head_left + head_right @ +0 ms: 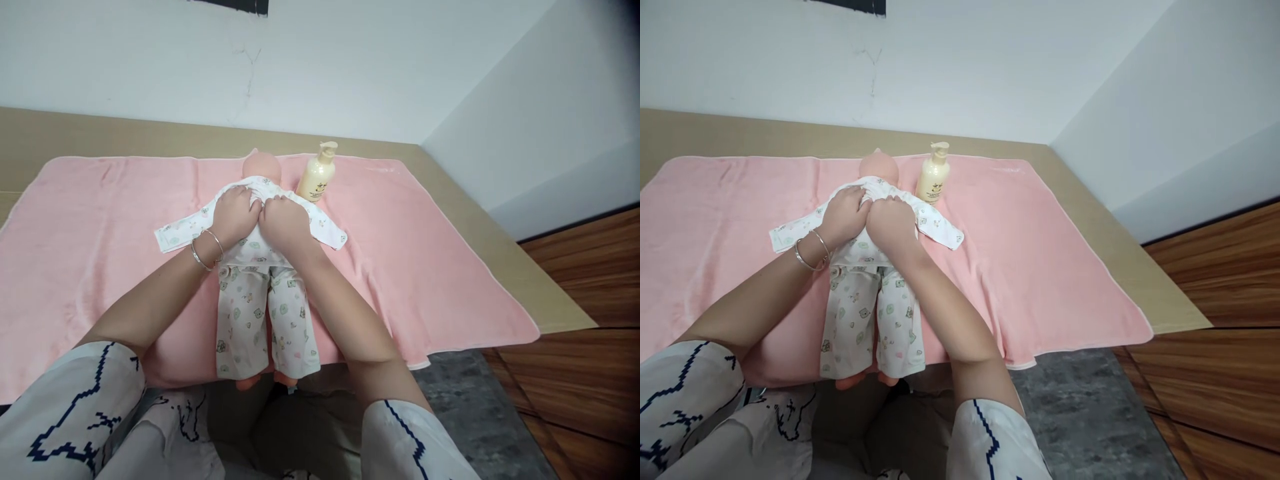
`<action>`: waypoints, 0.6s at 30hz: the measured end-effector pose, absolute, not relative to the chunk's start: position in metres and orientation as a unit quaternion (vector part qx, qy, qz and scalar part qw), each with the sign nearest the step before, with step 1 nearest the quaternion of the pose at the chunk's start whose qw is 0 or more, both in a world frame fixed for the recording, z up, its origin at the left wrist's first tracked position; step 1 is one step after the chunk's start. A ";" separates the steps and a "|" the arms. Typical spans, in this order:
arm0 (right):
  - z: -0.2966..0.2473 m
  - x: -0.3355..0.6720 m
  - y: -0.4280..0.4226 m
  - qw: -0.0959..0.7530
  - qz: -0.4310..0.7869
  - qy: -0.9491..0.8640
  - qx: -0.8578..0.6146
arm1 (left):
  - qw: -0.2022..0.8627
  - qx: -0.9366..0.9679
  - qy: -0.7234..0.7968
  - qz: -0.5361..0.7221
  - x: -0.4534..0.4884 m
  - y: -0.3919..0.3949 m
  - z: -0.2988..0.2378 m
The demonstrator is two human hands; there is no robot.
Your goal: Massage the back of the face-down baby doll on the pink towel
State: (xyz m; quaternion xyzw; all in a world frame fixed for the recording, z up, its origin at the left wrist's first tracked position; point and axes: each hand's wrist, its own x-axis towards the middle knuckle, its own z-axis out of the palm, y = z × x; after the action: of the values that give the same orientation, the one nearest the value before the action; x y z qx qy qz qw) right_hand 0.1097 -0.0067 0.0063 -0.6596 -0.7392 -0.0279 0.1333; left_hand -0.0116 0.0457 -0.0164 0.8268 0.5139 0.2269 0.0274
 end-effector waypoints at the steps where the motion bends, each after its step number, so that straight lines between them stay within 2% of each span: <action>1: 0.006 0.110 -0.006 0.139 -0.027 -0.740 -0.657 | 0.022 0.828 0.512 0.229 -0.011 0.045 -0.017; 10: -0.012 0.139 0.025 0.214 0.077 -0.736 -0.638 | -0.022 0.813 0.542 0.212 -0.003 0.023 -0.016; 18: -0.001 0.112 0.000 0.172 -0.028 -0.690 -0.702 | 0.030 0.800 0.541 0.259 -0.008 0.045 -0.026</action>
State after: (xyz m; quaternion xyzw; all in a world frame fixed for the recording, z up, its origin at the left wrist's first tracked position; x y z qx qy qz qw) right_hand 0.1119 0.0005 -0.0011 -0.7023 -0.6902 -0.0280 0.1720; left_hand -0.0081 0.0448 -0.0260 0.7995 0.5412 0.2588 0.0296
